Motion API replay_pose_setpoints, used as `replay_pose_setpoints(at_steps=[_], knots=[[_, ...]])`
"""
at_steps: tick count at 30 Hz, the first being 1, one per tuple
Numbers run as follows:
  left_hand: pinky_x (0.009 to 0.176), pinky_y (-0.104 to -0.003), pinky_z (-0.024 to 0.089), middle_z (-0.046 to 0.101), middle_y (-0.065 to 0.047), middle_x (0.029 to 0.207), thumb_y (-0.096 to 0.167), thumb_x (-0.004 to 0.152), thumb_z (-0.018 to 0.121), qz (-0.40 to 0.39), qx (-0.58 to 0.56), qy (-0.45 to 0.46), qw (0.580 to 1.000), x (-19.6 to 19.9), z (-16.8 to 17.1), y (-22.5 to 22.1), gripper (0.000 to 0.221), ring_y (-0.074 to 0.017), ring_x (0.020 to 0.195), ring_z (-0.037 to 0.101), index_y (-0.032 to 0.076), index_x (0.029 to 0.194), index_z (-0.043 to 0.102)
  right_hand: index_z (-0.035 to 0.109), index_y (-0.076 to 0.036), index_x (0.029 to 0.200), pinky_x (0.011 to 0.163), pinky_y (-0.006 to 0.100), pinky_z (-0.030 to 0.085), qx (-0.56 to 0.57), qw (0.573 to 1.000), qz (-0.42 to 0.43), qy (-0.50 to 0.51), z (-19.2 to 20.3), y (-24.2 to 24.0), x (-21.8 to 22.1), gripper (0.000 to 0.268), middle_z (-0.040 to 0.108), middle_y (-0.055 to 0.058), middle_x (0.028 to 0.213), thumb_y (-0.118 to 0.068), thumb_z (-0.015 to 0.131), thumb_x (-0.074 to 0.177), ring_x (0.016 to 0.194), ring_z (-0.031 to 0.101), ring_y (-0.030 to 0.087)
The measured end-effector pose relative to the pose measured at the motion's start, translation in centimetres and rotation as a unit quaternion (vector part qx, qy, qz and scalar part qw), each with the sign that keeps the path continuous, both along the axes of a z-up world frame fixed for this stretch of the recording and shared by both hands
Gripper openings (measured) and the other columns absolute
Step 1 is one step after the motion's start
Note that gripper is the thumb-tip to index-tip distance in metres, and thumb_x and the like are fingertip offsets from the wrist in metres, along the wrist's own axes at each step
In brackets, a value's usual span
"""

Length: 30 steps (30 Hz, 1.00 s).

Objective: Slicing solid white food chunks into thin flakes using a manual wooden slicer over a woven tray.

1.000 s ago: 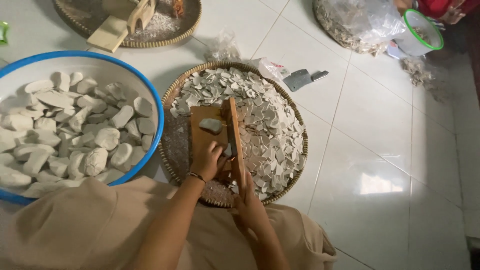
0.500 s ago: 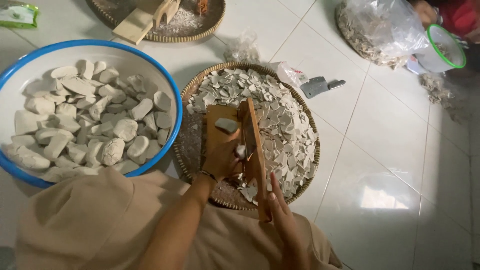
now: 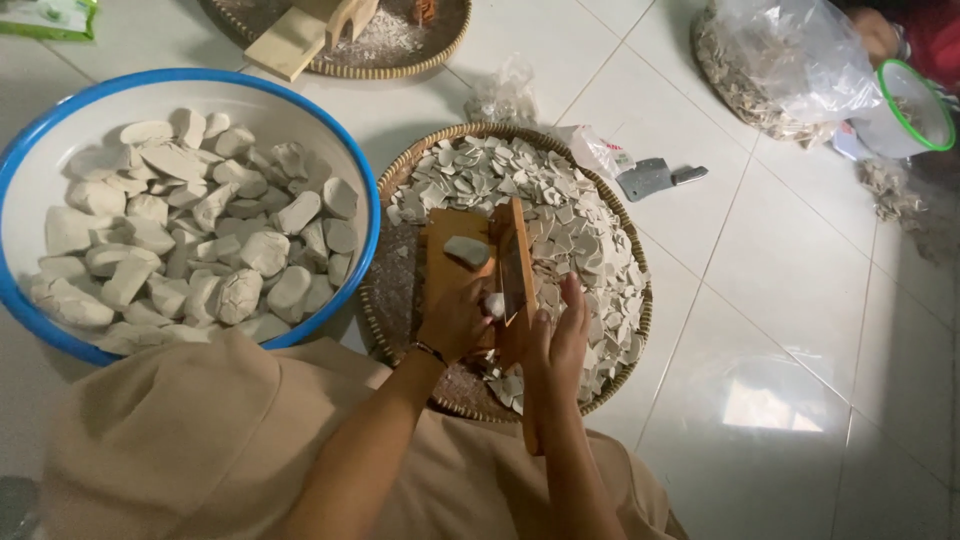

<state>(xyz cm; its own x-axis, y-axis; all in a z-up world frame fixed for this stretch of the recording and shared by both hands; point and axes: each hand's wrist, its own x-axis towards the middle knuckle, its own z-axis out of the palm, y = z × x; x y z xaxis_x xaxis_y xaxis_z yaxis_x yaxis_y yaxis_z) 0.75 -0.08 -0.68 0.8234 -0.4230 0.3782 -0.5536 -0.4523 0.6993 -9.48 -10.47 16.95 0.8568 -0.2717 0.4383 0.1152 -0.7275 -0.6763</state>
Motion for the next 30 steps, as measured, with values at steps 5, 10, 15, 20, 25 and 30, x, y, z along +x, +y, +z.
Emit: replay_pose_setpoints(at_steps=[5,10,15,20,25,30], knots=[[0.088,-0.048,0.057,0.069,-0.015,0.107,0.037,0.090,0.070,0.045,-0.010,-0.062,0.997,-0.2,-4.1,-1.5,0.063,-0.0351,0.098,0.070,0.015,0.144,0.045,0.050,-0.010,0.125,0.098,0.042,0.045,-0.040,0.997,-0.037,-0.052,-6.3,-1.6,-1.9,0.031,0.054,0.008,0.108,-0.020,0.050,0.096,0.105,0.058,0.029],[0.084,-0.045,0.058,0.069,-0.007,0.093,0.055,0.096,0.058,0.112,0.046,-0.138,0.983,0.2,-7.0,-2.4,0.058,-0.0271,0.086,0.070,0.024,0.143,0.046,0.049,-0.009,0.098,0.082,0.037,0.043,-0.001,0.997,-0.027,-0.074,-6.2,-1.6,-1.7,0.014,0.045,0.005,0.086,-0.010,0.043,0.086,0.081,0.052,0.028],[0.071,-0.038,0.060,0.068,-0.004,0.077,0.051,0.099,0.056,0.109,0.031,-0.149,0.982,-0.4,-4.8,-1.7,0.043,-0.0226,0.073,0.069,0.022,0.130,0.051,0.048,-0.015,0.094,0.071,0.033,0.043,-0.064,0.991,-0.032,-0.111,-11.4,-3.9,-1.3,0.011,0.044,-0.005,0.082,-0.008,0.054,0.089,0.073,0.049,0.018],[0.071,-0.037,0.061,0.068,-0.004,0.075,0.050,0.098,0.059,0.088,0.033,-0.133,0.987,-0.9,-5.4,-1.4,0.040,-0.0200,0.071,0.069,0.022,0.125,0.052,0.046,-0.013,0.094,0.068,0.038,0.042,-0.153,0.978,-0.008,-0.140,-12.9,-3.4,-1.2,0.012,0.048,0.003,0.082,-0.005,0.046,0.085,0.068,0.047,0.027],[0.076,-0.040,0.060,0.072,-0.005,0.082,0.044,0.097,0.062,0.053,0.025,-0.082,0.995,-0.8,-3.9,-1.1,0.038,-0.0228,0.078,0.072,0.022,0.126,0.051,0.048,-0.015,0.092,0.066,0.038,0.044,-0.173,0.973,-0.006,-0.152,-13.1,-2.9,-1.1,0.010,0.048,0.002,0.078,-0.009,0.049,0.084,0.065,0.049,0.026],[0.089,-0.044,0.057,0.073,-0.014,0.107,0.040,0.100,0.061,0.005,0.027,0.009,1.000,-0.7,-1.6,0.0,0.043,-0.0280,0.099,0.071,0.018,0.134,0.047,0.054,-0.005,0.097,0.072,0.045,0.046,0.023,0.998,-0.059,0.004,-5.6,0.8,-3.1,0.016,0.054,0.016,0.082,-0.018,0.045,0.099,0.076,0.056,0.043]])
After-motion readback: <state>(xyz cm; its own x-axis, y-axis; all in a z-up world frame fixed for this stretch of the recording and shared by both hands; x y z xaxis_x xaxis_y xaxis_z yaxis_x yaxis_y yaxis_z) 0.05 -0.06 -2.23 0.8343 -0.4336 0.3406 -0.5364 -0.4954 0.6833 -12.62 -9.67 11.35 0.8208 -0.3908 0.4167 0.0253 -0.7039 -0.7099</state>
